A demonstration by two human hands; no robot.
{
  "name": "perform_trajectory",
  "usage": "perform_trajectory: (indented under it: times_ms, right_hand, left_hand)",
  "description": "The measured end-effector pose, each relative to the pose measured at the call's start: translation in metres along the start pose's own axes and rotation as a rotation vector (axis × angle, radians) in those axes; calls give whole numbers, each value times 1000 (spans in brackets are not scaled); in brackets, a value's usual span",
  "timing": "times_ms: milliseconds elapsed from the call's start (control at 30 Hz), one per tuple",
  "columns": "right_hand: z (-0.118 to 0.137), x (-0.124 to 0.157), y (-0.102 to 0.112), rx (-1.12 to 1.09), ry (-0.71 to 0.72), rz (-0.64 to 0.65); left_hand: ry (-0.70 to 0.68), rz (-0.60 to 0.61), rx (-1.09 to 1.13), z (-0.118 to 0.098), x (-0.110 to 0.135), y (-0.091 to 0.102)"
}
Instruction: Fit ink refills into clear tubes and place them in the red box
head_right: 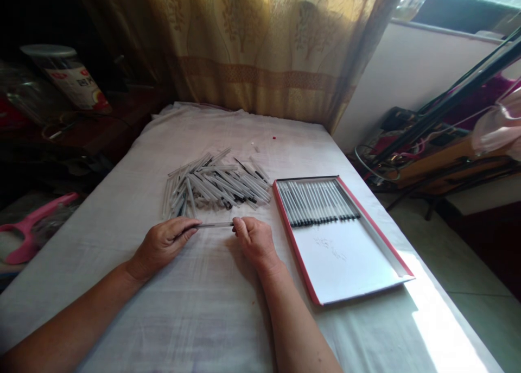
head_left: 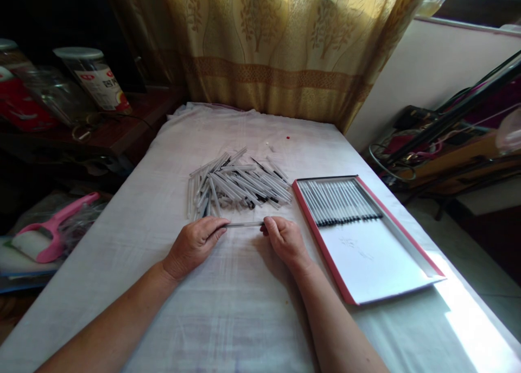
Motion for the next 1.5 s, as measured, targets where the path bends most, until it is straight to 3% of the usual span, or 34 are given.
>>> perform_trajectory:
  times_ms: [133,333,500,933,1200,1500]
  right_hand:
    - [0,2,0,-154,29,0]
    - [-1,2,1,-135,20,-4]
    - [-6,1,2,-272,22,23]
    - [-3,-1,0,-167,33,38]
    - [-1,1,0,-329,19,0]
    - [-5,0,0,-415,-17,-43]
  left_hand:
    - [25,-7,-7,2,0,0]
    - [21,-13,0,2,0,0]
    - [28,-6,-4,3,0,0]
    - [27,-7,40,1,0,-1]
    - [155,121,50,4,0,-2]
    - [155,58,23,5,-1,1]
Point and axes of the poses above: each hand's wrist, its own x-axis away from the middle knuckle, its own y-axis out of the back of the hand, z = x × y, the point moved 5 cm from there along -x, towards the middle knuckle, and after that the axes turned 14 degrees about z, right-handed, at the moved point
